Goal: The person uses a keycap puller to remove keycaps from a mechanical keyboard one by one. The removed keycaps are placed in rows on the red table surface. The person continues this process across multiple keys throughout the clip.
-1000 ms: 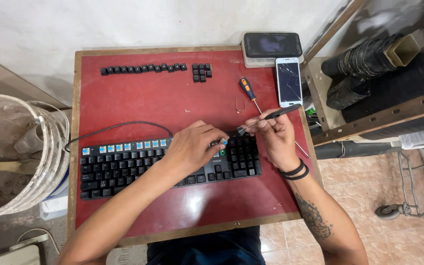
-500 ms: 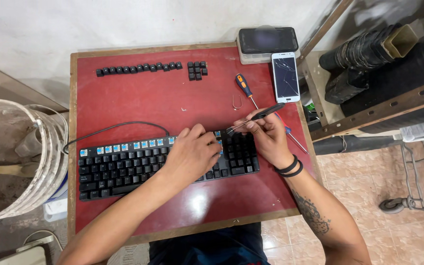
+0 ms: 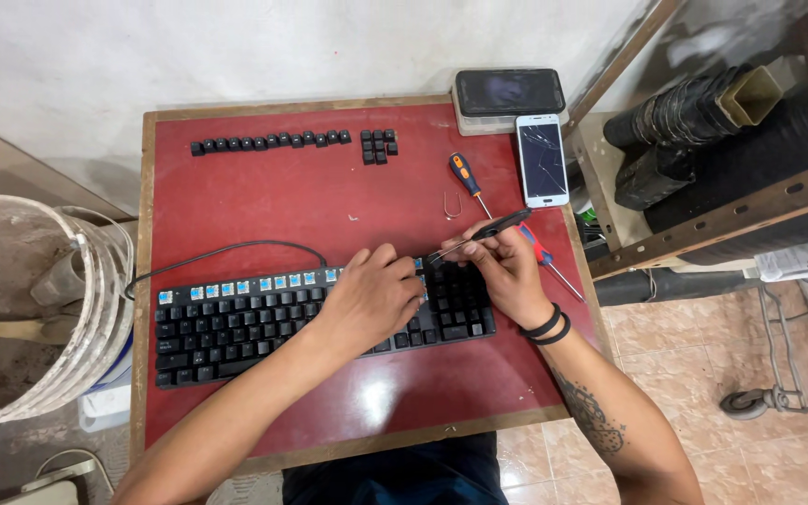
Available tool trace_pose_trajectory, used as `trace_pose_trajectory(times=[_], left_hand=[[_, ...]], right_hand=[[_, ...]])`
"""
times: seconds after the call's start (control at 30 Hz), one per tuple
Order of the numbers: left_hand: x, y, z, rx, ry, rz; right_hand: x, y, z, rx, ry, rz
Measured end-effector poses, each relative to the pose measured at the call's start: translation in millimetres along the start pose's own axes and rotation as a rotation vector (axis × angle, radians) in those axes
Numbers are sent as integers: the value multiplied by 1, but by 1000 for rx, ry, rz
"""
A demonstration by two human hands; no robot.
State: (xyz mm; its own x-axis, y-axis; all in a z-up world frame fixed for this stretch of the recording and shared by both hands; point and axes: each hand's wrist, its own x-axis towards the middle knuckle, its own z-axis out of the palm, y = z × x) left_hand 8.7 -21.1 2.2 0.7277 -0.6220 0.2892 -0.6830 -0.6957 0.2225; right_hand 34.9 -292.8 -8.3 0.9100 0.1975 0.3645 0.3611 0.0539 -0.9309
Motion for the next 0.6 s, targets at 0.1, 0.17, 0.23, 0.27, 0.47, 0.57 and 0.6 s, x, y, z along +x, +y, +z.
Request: trace_pose_trajectory(times=[0.1,0.17,0.23,0.27,0.47,0.57,0.6], left_hand=[[2,-1,9,-31,28,-42],[4,-2,12,-28,18,-71],[6,-2,13,-26,-27,-103],[8,-2,13,-21,-69,-136],[6,2,23,56,36,-29],[6,1,-1,96,-6,-34],[6,-6,-3,100,-1,-33]], right_hand=[[3,-8,5,-60,4,-28],[3,-17,9,-243,1,-93],[3,-23,15,-294,6,-123],[5,-26,17,-344,11,-157],[4,-29,24,-456,10,-250],[3,-18,21,-480,20,-264],[2,-18,22,-482,20,-271]])
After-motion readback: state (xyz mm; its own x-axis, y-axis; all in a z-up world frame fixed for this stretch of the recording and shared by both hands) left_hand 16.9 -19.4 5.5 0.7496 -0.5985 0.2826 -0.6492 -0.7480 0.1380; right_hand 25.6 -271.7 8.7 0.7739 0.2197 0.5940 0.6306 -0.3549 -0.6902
